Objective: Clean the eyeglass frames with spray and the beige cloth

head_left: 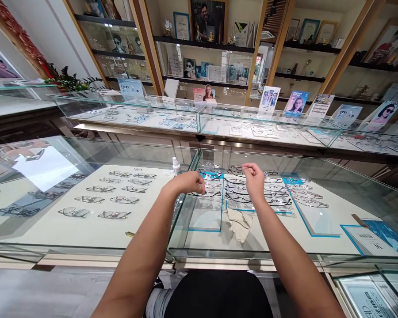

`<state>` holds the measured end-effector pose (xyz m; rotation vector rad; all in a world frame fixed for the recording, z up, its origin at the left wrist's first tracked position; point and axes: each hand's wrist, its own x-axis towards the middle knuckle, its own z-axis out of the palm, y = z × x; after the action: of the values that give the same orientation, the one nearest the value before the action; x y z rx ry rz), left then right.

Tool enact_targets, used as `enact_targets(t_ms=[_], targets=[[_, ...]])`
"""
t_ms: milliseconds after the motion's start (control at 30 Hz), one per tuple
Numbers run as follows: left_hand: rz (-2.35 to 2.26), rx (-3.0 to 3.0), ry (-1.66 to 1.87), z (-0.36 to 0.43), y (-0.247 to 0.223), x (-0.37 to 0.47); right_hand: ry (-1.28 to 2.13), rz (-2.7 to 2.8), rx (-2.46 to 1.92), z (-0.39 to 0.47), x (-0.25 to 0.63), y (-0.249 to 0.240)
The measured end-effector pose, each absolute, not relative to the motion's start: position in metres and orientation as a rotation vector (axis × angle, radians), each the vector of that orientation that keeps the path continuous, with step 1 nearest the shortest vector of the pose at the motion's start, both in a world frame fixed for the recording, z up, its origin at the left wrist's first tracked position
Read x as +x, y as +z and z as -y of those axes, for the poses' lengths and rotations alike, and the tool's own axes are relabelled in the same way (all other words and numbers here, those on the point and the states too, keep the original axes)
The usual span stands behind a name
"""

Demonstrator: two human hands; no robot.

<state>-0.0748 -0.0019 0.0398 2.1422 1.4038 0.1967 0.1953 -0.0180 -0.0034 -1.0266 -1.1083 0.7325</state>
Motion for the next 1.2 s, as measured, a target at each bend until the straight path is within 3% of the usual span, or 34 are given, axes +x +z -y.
enact_targets(t_ms=[433, 633, 967, 1100, 1200], targets=[[-1.506, 2.206, 0.095, -0.004, 0.029, -0.068, 0.763, 1.117, -1.015, 0.018, 0.193, -0.005], [-1.787, 2.326, 0.254, -0.01, 0.025, -0.061, 0.744, 1.103, -1.044, 0.019, 0.194, -0.004], [-1.787, 2.307, 0.211, -0.018, 0.008, -0.055, 0.788, 1.173, -1.038, 0.02, 0.191, -0.005], [-1.779, 2.305, 0.282, -0.016, 0.015, -0.061, 0.767, 1.16, -1.062, 0.019, 0.192, -0.004], [-1.697, 2.15, 0.587, -0.015, 0.022, -0.062, 0.756, 1.111, -1.098, 0.019, 0.193, -0.001]])
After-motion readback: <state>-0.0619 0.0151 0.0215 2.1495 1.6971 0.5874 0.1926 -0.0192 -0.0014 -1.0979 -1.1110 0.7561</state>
